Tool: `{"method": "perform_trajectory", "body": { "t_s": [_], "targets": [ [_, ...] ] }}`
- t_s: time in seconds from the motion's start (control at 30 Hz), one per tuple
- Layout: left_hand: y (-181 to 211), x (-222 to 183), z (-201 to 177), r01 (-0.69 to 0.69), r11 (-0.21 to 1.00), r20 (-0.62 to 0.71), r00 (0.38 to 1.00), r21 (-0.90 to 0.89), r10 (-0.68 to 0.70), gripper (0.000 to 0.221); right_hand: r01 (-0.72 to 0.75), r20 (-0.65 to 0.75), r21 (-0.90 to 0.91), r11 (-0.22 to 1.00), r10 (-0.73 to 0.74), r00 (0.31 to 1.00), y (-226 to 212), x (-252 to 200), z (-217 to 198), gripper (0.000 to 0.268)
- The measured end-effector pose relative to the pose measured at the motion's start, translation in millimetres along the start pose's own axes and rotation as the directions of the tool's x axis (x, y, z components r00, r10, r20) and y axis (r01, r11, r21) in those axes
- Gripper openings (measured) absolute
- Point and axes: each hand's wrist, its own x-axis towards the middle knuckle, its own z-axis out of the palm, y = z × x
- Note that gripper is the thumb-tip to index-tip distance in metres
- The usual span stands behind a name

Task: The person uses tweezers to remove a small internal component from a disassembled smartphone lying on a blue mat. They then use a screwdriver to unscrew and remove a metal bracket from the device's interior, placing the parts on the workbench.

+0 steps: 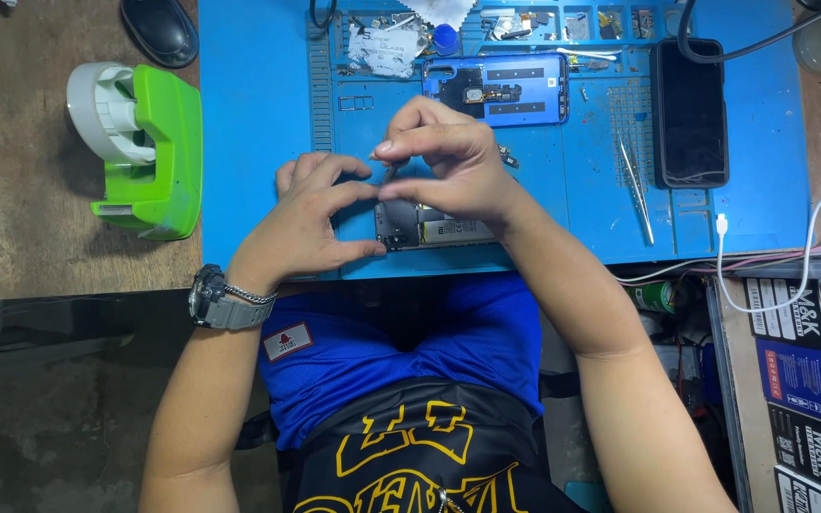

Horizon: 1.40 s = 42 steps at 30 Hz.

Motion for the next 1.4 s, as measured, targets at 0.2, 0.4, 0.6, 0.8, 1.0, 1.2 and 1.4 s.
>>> {"method": "perform_trajectory", "body": {
  "t_s": [0.2,0.4,0.6,0.8,1.0,1.2,1.4],
  "targets": [
    [-1.8,-0.4,0.4,0.0,1.0,-0.004,1.0,0.01,0.0,0.062,-0.031,-0.013,-0.012,0.999,0.031,0.999,-19.3,8.2,9.3,0.033],
    [1.6,0.1,-0.6,-0.003,1.0,-0.004,1.0,0.004,0.003,0.061,-0.035,-0.02,-0.052,0.998,0.034,0.999,-12.4,4.8,3.1,0.032],
    [-3.3,-1.6,-1.7,-0.091,0.989,0.01,0.996,0.114,0.091,0.065,-0.104,0.025,-0.208,0.973,0.112,0.993,-15.0,-5.1,-0.8,0.044],
    [-1.9,-0.9,-2.8,-0.076,0.992,0.026,0.997,0.105,0.074,0.063,-0.069,0.064,-0.17,0.983,0.081,0.995,-18.5,-3.2,-1.2,0.04],
    [-2.6,-1.8,-1.2,-0.095,0.987,-0.004,0.995,0.127,0.096,0.064,-0.043,0.084,-0.244,0.969,0.066,0.994,-16.7,-3.4,-3.9,0.044],
    [-2.0,-1.4,-1.8,-0.084,0.989,0.01,0.996,0.124,0.083,0.067,-0.224,0.016,-0.117,0.967,0.227,0.974,-17.7,-6.7,-0.6,0.046],
    [2.0,0.0,-6.1,-0.021,0.998,0.027,0.999,0.06,0.02,0.073,-0.188,-0.095,0.047,0.981,0.192,0.977,-13.8,-6.5,-10.0,0.045]
  ]
}}
